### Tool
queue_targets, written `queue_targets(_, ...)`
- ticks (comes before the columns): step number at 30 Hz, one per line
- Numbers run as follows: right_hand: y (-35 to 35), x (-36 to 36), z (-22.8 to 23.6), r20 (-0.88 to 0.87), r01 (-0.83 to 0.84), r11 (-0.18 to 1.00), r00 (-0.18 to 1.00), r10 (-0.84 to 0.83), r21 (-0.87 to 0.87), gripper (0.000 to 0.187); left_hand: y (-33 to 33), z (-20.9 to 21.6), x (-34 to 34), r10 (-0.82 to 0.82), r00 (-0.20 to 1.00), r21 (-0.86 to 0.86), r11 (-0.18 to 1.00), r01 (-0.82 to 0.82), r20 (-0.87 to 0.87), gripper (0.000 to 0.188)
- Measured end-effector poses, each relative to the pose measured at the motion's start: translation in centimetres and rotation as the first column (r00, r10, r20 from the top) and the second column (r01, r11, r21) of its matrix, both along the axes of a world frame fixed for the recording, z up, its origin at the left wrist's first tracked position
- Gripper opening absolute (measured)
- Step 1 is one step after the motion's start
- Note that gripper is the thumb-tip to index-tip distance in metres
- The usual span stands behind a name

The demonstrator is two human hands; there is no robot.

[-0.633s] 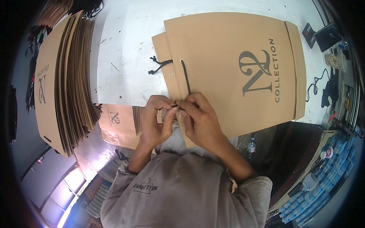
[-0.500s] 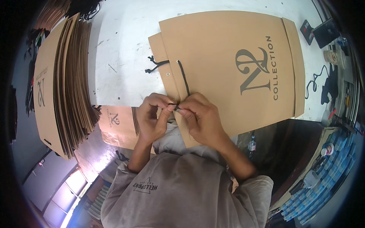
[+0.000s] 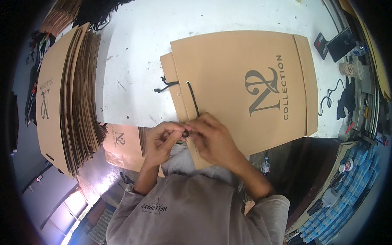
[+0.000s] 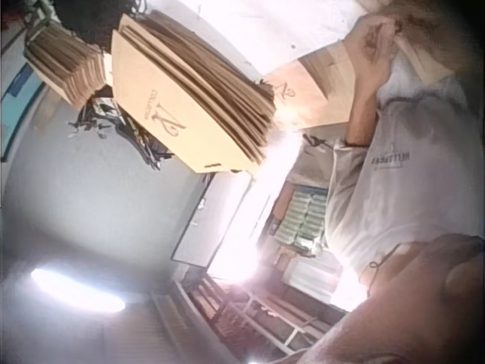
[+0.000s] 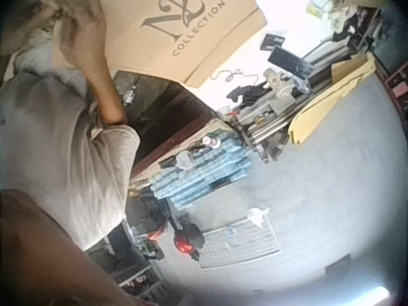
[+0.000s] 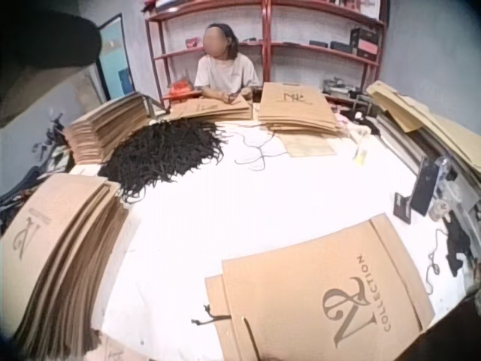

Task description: The person repeatedly threads black drawstrings through pre-punched holes on flat brown paper bags, then stacks the finished bags. The process is performed one bag at a time on a white worktable.

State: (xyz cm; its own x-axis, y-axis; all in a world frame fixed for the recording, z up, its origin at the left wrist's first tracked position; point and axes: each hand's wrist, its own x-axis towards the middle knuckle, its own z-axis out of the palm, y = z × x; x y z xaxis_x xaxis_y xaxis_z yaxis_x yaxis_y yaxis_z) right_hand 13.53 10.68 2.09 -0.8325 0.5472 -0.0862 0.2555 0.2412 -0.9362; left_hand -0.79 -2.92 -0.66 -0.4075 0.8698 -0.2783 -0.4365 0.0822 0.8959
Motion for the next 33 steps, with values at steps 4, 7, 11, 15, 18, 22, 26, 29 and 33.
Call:
queue_targets(4, 0.2, -1.2, -1.5, 0.051, -0.081, 0.901, 0.997, 0.065, 0.427, 0.016, -2.9, 2.1, -2.7, -0.139, 0.897, 0.113, 0.973, 0.203, -0.42, 0.015)
queue_targets(7, 1.0, -1.8, -1.5, 0.059, -0.173, 0.897, 0.985, 0.163, 0.407, 0.01, -3.8, 2.0, -2.1, -0.023, 0.976, 0.27, 0.959, 0.083, -0.217, 0.025)
queue_targets(11, 8.2, -2.6, 3.2, 0.178, -0.328, 0.934, 0.92, 0.35, -0.14, 0.053, -3.3, 3.3, -0.7, 0.28, 0.616, 0.103, 0.946, -0.306, -0.736, 0.038)
queue_targets(15, 21.9, -2.2, 2.4, 0.317, -0.113, 0.608, 0.918, -0.239, 0.786, 0.106, -5.1, 4.7, 2.1, -0.471, 0.81, 0.213, 0.802, 0.558, -0.349, 0.032)
queue_targets(18, 28.6, -1.0, 1.2, 0.666, -0.334, 0.705, 0.699, -0.259, 0.625, 0.116, -6.4, 3.5, 6.4, -0.774, 0.6, 0.406, 0.492, 0.77, -0.202, 0.028)
queue_targets(22, 28.9, -2.3, 6.0, 0.303, -0.158, 0.526, 0.931, -0.203, 0.835, 0.066, -7.9, 1.4, 6.9, -0.853, 0.439, 0.366, 0.327, 0.871, -0.282, 0.033)
queue_targets(26, 25.3, -6.3, 15.5, -0.133, 0.193, 0.165, 0.938, -0.32, 0.967, 0.039, -9.7, 2.4, 4.4, -0.776, 0.601, 0.469, 0.466, 0.75, -0.19, 0.044)
queue_targets(29, 16.7, -12.2, 21.8, -0.512, 0.524, 0.029, 0.841, -0.175, 0.851, 0.018, -11.2, 3.5, 3.7, -0.761, 0.649, 0.448, 0.581, 0.68, 0.002, 0.042)
queue_targets(33, 10.2, -18.1, 21.1, -0.693, 0.606, 0.351, 0.684, 0.228, 0.713, 0.014, -10.5, 2.4, 6.6, -0.761, 0.648, 0.448, 0.569, 0.69, -0.033, 0.037)
